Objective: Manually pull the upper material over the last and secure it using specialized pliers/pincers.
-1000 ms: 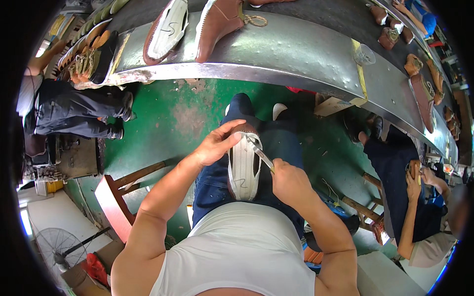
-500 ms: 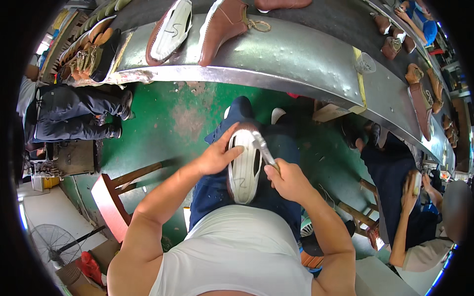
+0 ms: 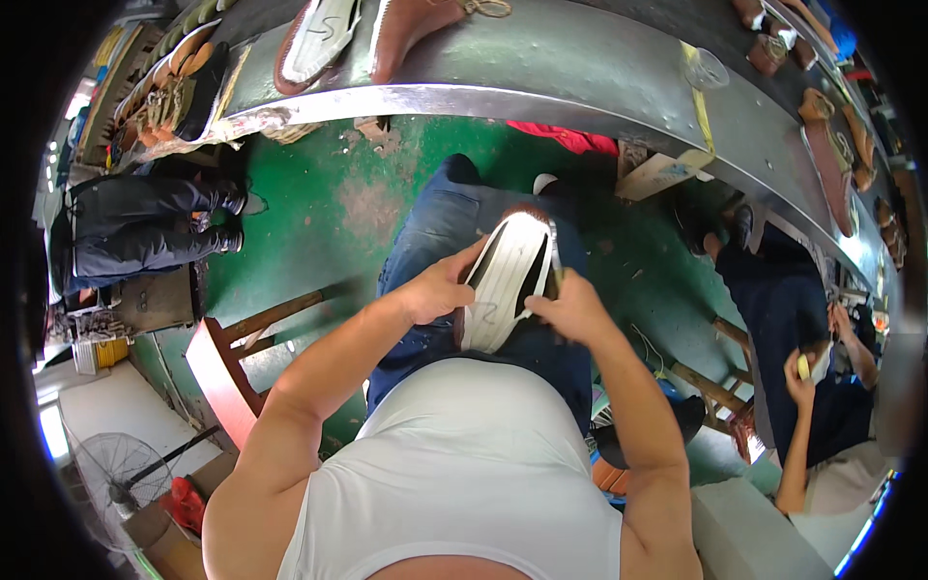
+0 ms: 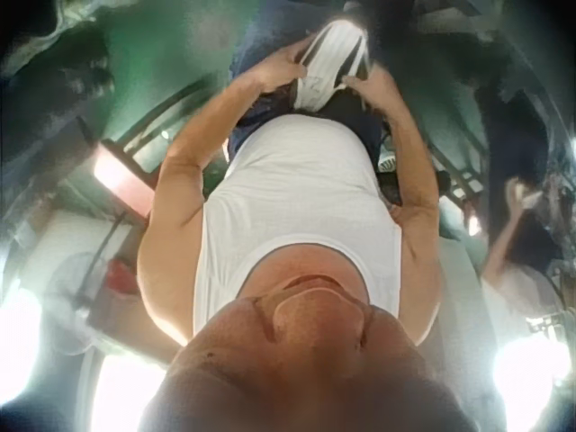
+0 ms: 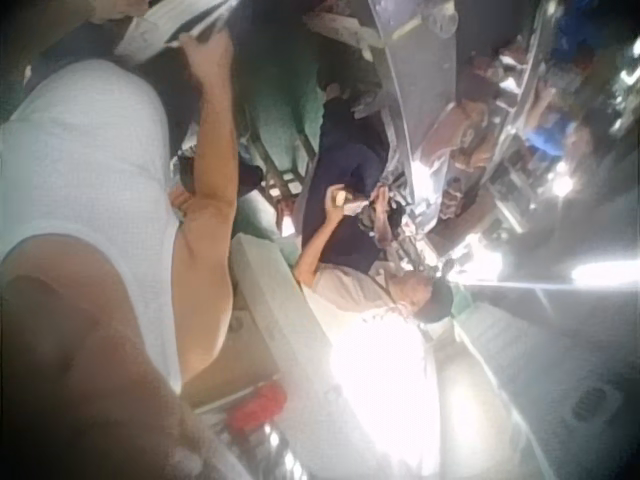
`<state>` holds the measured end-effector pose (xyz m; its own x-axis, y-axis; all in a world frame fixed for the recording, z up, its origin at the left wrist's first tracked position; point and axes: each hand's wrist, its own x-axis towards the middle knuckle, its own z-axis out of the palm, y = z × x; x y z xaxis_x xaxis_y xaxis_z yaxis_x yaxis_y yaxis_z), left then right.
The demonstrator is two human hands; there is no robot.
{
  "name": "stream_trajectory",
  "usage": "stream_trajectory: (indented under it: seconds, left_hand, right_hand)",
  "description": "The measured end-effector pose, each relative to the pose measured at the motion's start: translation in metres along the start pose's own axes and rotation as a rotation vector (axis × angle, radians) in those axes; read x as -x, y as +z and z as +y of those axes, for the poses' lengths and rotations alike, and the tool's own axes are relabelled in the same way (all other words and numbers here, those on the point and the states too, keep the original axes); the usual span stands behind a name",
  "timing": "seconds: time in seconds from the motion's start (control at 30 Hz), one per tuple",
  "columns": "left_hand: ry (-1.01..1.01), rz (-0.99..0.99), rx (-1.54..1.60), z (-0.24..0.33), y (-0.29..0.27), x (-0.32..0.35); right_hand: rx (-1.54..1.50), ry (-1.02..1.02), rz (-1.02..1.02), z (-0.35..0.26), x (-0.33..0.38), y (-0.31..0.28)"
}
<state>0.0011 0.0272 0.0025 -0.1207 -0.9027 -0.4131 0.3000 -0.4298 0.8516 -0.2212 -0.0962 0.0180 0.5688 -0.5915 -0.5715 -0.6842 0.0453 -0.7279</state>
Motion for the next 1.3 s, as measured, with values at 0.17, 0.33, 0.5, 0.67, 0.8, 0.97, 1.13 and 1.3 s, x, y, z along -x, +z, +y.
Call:
stream_trajectory:
  seconds: [0.17,0.33,0.5,0.67,0.8,0.97,1.13,1.3]
  left_hand:
    - [-0.054,-0.036,-0.224,-0.021,0.007,-0.007]
    - [0.044,0.038,-0.460,-0.032,0.015,-0.006]
    - [-0.101,-0.054,0.431,-0.028,0.020,-0.003]
    - [-0.256,0.537,0.268,-0.044,0.036,-0.037]
    - [-0.030,0.658,-0.335,-0.055,0.025,-0.041]
    - [0.189,0.602,-0.625,-0.042,0.029,-0.038]
    - [0.559,0.481,-0.969,-0.043,0.020,-0.041]
    - [0.325,0.299,-1.054,-0.027,0.023,-0.035]
  right_hand:
    - [-0.003,0.091,0.093,0.010,0.050,-0.040]
    - [0.440,-0.464,-0.016,0.005,0.063,-0.035]
    - [0.898,-0.285,-0.284,-0.052,0.053,-0.038]
    - [0.526,-0.286,-0.147,0.002,0.040,0.015]
    - [0.422,-0.269,-0.188,-0.006,0.037,-0.005]
    - [0.608,-0.443,0.088,-0.007,0.017,-0.019]
    - [0.436,-0.309,0.105,0.023,0.010,-0.010]
    - [0.374,-0.148,-0.093,0.018,0.004,-0.038]
